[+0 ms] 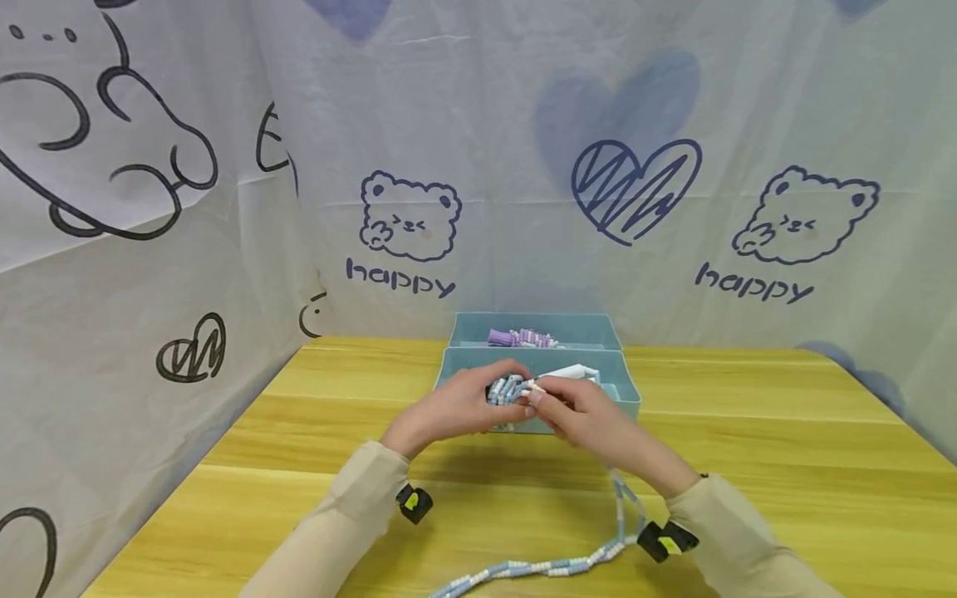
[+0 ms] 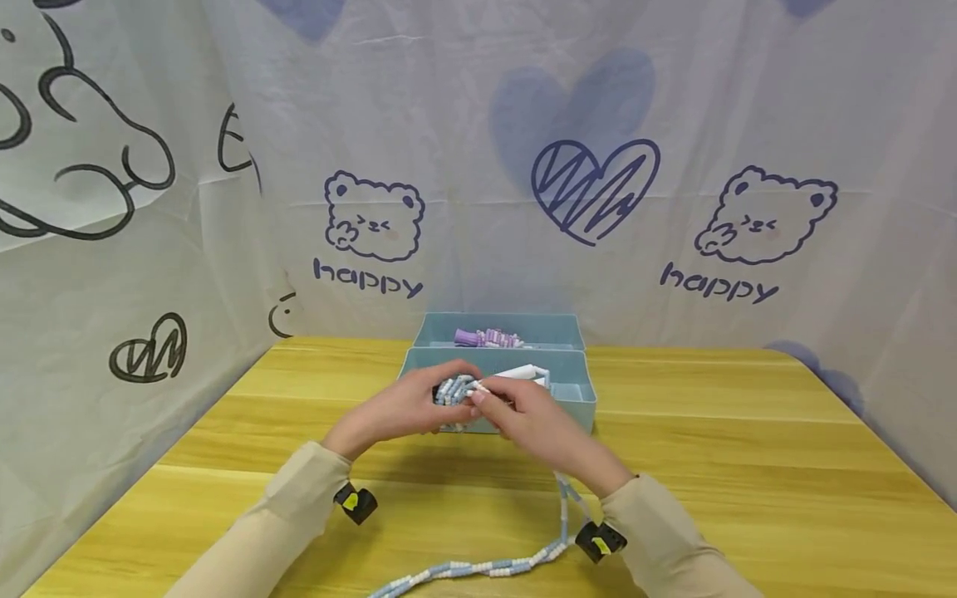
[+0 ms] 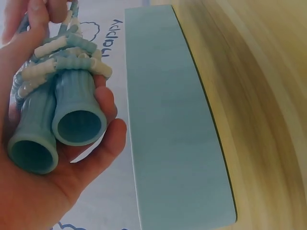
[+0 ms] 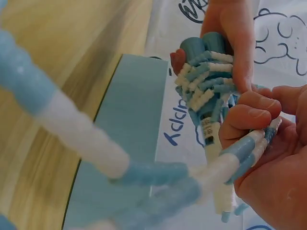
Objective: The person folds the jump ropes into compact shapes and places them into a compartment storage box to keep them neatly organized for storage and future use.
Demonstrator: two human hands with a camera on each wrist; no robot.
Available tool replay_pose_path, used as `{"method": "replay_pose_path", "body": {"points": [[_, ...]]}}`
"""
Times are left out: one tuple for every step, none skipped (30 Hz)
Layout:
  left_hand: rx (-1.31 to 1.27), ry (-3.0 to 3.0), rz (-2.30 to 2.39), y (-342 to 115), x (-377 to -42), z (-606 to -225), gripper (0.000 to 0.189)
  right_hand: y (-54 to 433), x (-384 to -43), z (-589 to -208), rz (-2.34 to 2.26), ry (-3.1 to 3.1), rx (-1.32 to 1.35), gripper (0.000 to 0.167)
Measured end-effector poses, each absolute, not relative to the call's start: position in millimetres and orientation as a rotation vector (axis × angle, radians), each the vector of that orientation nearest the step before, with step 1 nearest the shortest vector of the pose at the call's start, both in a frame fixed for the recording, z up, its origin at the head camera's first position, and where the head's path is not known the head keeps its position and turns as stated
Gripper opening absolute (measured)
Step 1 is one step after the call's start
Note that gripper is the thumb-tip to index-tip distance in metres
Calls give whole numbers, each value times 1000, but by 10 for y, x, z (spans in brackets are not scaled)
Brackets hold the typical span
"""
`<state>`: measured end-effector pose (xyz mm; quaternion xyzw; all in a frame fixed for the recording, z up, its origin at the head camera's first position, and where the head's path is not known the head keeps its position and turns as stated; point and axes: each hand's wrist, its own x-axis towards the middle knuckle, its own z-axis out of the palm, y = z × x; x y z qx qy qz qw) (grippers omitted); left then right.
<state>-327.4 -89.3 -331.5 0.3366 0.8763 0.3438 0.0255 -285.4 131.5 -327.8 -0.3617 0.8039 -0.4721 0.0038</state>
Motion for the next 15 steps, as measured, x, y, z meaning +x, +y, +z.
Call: {"method": "replay_pose_path", "body": {"points": [[1042, 2709, 1063, -892, -3270, -3314, 40, 1324, -2862, -3266, -1481, 2524, -1142, 26], [1044, 2705, 1066, -892, -3267, -3315, 38, 1339, -2871, -3256, -1488, 2529, -1140, 25], [1050, 2700, 1069, -894, -3265, -3317, 37, 1355, -2877, -3243, -1484, 2551, -1128, 22], [1052, 2696, 1069, -896, -3262, -3318, 36, 1381, -2881, -3225, -1473, 2584, -1109, 19], [1052, 2694, 1068, -901, -3259, -3318, 35, 1411, -2884, -3205, -1467, 2608, -1080, 17], [1049, 2688, 1070, -905, -3255, -3317, 35, 1447, -2886, -3180, -1461, 2629, -1052, 18], [1046, 2682, 1069, -907, -3251, -3314, 36, 1485, -2892, -3159, -1450, 2655, -1019, 21], [1041, 2679, 1064, -907, -3246, -3312, 37, 1523, -2897, -3139, -1429, 2688, -987, 24], [1034, 2680, 1055, -906, -3240, -3308, 39, 1559, -2902, -3117, -1400, 2719, -961, 26], [1025, 2682, 1043, -901, -3234, -3302, 40, 1597, -2909, -3098, -1377, 2740, -949, 28], [1019, 2687, 1029, -897, -3230, -3296, 42, 1633, -2918, -3082, -1360, 2756, -945, 29], [1013, 2691, 1016, -892, -3225, -3290, 43, 1669, -2927, -3066, -1345, 2775, -946, 29], [1009, 2693, 1007, -889, -3222, -3286, 44, 1705, -2937, -3052, -1332, 2796, -942, 29], [1005, 2696, 998, -888, -3218, -3280, 46, 1744, -2946, -3036, -1330, 2807, -947, 29], [1000, 2699, 992, -890, -3217, -3276, 48, 1786, -2954, -3018, -1337, 2812, -951, 29]]}}
